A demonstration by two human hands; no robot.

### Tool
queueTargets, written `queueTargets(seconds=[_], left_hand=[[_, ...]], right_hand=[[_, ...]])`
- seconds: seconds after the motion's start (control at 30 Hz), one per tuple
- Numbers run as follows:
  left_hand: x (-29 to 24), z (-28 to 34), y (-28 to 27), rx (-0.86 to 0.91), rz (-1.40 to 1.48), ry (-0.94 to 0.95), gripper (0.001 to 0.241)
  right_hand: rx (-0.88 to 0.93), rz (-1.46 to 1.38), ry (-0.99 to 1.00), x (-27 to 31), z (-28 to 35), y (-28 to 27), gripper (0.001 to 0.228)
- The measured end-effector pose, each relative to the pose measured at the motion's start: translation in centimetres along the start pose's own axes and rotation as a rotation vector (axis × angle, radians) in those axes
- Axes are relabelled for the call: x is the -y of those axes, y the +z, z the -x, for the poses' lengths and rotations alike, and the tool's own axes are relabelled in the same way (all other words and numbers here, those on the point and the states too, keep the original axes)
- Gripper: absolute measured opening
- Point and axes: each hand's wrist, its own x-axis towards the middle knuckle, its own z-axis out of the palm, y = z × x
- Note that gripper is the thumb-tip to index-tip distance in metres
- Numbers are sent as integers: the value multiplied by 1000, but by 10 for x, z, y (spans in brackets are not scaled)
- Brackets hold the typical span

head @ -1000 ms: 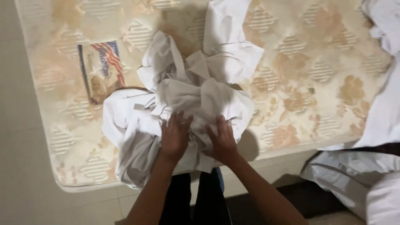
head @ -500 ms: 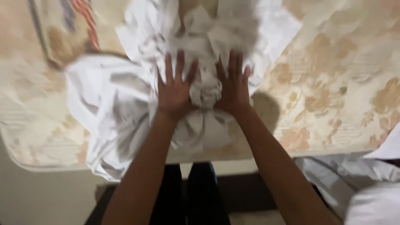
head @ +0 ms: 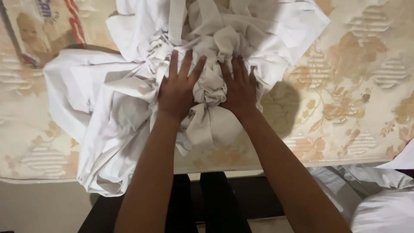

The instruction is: The person arranges white pillows on a mattress, then unfolds and spreads a white fitted sheet over the mattress, tucking the corners and smoothing the surface by hand.

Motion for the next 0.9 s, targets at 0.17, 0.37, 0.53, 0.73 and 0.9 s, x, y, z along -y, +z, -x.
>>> queueTargets(seconds=[0.17, 0.37, 0.53, 0.73, 0.9], left_hand=[[-1, 16, 8, -118, 95, 51, 76], [0, 54, -5, -161, 251, 76, 64], [-39, 102, -54, 0, 281, 154, 70], [-53, 150, -63, 108, 301, 349, 77], [-116, 124, -153, 100, 397, 561, 76]], right_hand=[[-104, 83, 37, 5, 22, 23, 82], [-172, 24, 104, 38, 64, -4, 67], [-10, -120, 239, 80, 121, -51, 73], [-228, -34, 206, 112, 206, -81, 67], [-100, -24, 487, 135, 251, -177, 87]])
